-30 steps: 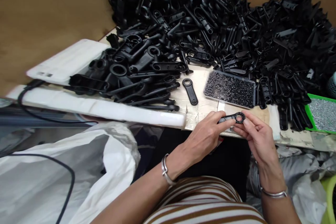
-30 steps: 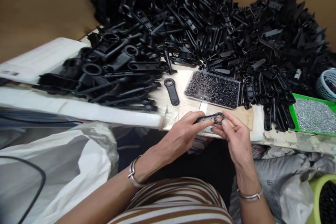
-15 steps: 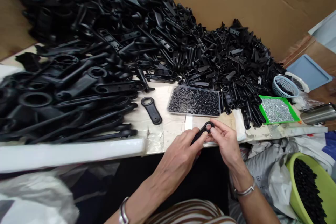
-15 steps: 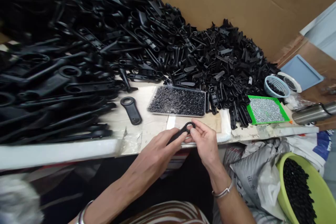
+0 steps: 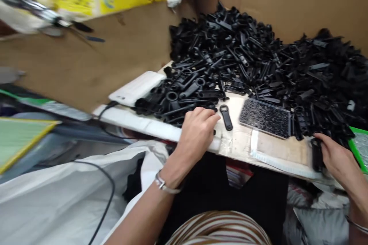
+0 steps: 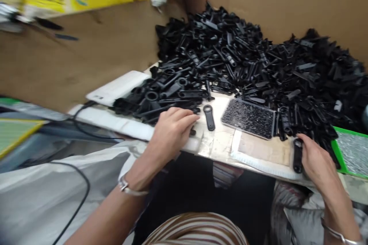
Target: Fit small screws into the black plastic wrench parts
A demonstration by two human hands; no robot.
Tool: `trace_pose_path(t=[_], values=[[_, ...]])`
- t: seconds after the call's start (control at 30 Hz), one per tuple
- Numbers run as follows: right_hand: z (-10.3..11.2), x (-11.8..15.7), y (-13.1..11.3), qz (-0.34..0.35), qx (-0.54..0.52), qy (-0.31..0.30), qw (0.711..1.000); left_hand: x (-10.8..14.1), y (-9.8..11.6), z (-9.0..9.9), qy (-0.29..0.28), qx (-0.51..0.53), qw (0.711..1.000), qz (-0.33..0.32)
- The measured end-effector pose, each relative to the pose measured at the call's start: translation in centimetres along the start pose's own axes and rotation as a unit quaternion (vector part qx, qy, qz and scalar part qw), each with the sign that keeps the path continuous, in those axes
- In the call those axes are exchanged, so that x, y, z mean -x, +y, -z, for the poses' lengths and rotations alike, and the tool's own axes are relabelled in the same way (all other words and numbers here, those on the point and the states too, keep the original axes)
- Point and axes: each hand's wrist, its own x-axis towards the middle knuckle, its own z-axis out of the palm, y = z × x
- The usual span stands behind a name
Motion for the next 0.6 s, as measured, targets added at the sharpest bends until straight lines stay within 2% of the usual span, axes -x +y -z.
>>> trace_pose_path(t=[0.07,0.13,0.3,0.4,0.5,0.6], values=[[-0.4,0.0,0.0,0.011,0.06,-0.031,0.998,-0.5,0.1,-0.2,-0.044,-0.004,0.999,0.004],[-0.4,0.2,-0.3,0.018,0.09,-0.035,0.995,-1.0,0.9,-0.3,-0.082,-0.005,0.997,-0.004],[0.3,1.1,-1.1,0.01,0.07,0.047,0.996,-2.0,2.6,-0.7,-0.142,-0.009,0.99,-0.011],[1.0,1.9,-1.9,0.004,0.029,0.075,0.997,-2.2,2.5,-1.6,-0.14,-0.032,0.989,-0.025],[1.7,2.8,-3.4,-0.01,-0.04,0.127,0.991,-2.0,2.0,-2.6,-0.124,-0.038,0.991,-0.027],[2.1,3.5,-5.6,-0.046,-0.157,0.16,0.974,-1.5,1.5,-2.0,-0.096,0.031,0.995,-0.006]])
